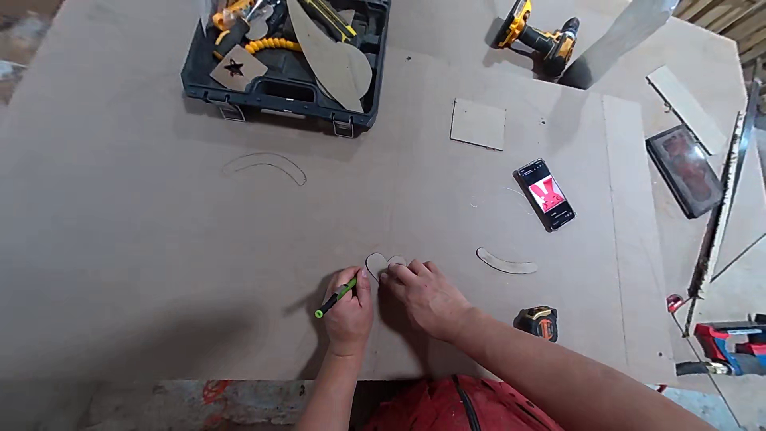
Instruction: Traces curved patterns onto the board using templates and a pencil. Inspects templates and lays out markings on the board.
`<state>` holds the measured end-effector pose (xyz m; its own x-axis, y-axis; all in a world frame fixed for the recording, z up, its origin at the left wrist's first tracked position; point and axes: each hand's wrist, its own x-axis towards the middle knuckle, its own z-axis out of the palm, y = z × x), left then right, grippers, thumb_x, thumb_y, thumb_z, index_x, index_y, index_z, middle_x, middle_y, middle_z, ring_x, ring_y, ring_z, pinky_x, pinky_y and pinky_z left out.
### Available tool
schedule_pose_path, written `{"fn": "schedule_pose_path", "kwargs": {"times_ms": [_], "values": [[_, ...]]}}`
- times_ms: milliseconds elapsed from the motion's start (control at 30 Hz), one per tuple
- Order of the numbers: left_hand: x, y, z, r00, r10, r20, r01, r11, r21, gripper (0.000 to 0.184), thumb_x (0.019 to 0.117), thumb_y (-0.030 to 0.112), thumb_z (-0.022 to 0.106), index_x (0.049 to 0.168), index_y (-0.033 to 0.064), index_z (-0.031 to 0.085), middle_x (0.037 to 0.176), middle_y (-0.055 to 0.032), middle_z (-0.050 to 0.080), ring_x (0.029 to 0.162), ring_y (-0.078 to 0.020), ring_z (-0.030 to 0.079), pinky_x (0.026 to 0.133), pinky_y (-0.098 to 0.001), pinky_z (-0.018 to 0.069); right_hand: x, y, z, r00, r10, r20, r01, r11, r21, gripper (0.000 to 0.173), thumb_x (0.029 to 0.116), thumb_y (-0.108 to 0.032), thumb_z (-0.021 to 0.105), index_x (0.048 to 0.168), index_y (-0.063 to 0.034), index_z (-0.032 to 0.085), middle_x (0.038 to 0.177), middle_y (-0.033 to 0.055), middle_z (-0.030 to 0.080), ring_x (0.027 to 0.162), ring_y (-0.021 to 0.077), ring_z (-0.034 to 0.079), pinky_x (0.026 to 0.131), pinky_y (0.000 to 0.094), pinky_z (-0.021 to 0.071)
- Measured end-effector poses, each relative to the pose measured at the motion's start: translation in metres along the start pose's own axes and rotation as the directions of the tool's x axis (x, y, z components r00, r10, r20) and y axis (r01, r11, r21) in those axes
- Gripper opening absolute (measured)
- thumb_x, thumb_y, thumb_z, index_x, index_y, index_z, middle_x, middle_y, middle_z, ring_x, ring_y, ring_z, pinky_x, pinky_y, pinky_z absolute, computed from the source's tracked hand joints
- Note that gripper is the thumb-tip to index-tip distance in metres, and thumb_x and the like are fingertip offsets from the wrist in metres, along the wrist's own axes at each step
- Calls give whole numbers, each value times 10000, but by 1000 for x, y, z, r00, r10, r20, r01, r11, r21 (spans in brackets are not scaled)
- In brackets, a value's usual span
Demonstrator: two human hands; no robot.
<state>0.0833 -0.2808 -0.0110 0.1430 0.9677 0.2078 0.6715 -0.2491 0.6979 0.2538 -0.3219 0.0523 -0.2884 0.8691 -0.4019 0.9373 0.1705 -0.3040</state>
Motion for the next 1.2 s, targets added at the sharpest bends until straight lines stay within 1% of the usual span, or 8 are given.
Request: {"fn": "schedule_pose_path", "kwargs": {"times_ms": [167, 300, 367, 467, 700, 867, 1033, 1200], "values": [[-6, 1, 0, 999, -17, -36, 16, 999, -33, 326, 1045, 311, 539, 1015, 42, 721, 856, -62, 715, 751, -116, 689, 707, -315, 590, 3, 2, -1, 1000, -20, 2, 20, 1000, -5, 478, 988, -136, 551, 1457, -224, 560, 1368, 36, 568, 1164, 255, 564, 924, 444, 502], [-3, 1, -4, 998, -61, -32, 58, 995, -75, 331, 1051, 339, 538, 1037, 62, 719, 865, -35, 723, 756, -77, 687, 720, -293, 591, 12, 1, -3, 997, -29, -67, 28, 999, -19, 415, 1011, -140, 539, 1416, -218, 585, 1212, 34, 622, 1073, 252, 599, 838, 412, 530], [-3, 0, -4, 995, -90, -33, 86, 990, -108, 323, 1048, 341, 542, 1049, 69, 715, 852, -8, 720, 740, -50, 678, 709, -273, 587, 20, 0, -3, 995, -33, -97, 31, 999, -26, 478, 1018, -128, 535, 1487, -221, 538, 1227, 49, 625, 1055, 259, 610, 833, 411, 535], [5, 3, -5, 987, -160, -5, 156, 971, -179, 281, 1047, 294, 559, 1077, 57, 706, 844, -5, 728, 710, -59, 685, 671, -285, 601, 28, 3, 3, 993, -30, -113, 26, 999, -34, 539, 1010, -98, 531, 1529, -236, 502, 1253, 49, 641, 1092, 246, 623, 896, 409, 525], [25, 1, -7, 983, -154, 102, 176, 949, -261, 212, 1038, 267, 608, 1085, 95, 724, 844, 23, 731, 709, -46, 693, 669, -264, 613, 30, 8, 6, 986, -48, -162, 43, 998, -36, 521, 1006, -81, 541, 1498, -251, 548, 1132, 39, 665, 1013, 228, 633, 831, 383, 528], [38, 1, -8, 963, -170, 210, 219, 946, -238, 205, 1039, 244, 608, 1085, 86, 731, 853, -2, 740, 727, -87, 709, 686, -323, 628, 29, 8, 9, 979, -50, -198, 48, 999, -11, 504, 996, -68, 551, 1468, -242, 582, 1159, 38, 676, 1024, 230, 642, 846, 392, 534], [24, 2, -8, 981, -165, 98, 177, 976, -127, 258, 1045, 301, 581, 1082, 91, 726, 807, -9, 724, 668, -94, 684, 629, -339, 603, 30, 9, 8, 985, -36, -170, 34, 999, -13, 520, 1002, -89, 547, 1490, -267, 556, 1164, 26, 665, 1049, 222, 630, 855, 387, 527], [-2, 2, -4, 994, -107, 10, 108, 991, -85, 288, 1043, 301, 567, 1064, 58, 721, 888, -43, 724, 768, -104, 695, 730, -327, 604, 30, 10, 9, 981, -45, -190, 46, 999, 2, 502, 1011, -108, 554, 1490, -259, 560, 1207, 19, 670, 1069, 220, 633, 871, 388, 529]]}}
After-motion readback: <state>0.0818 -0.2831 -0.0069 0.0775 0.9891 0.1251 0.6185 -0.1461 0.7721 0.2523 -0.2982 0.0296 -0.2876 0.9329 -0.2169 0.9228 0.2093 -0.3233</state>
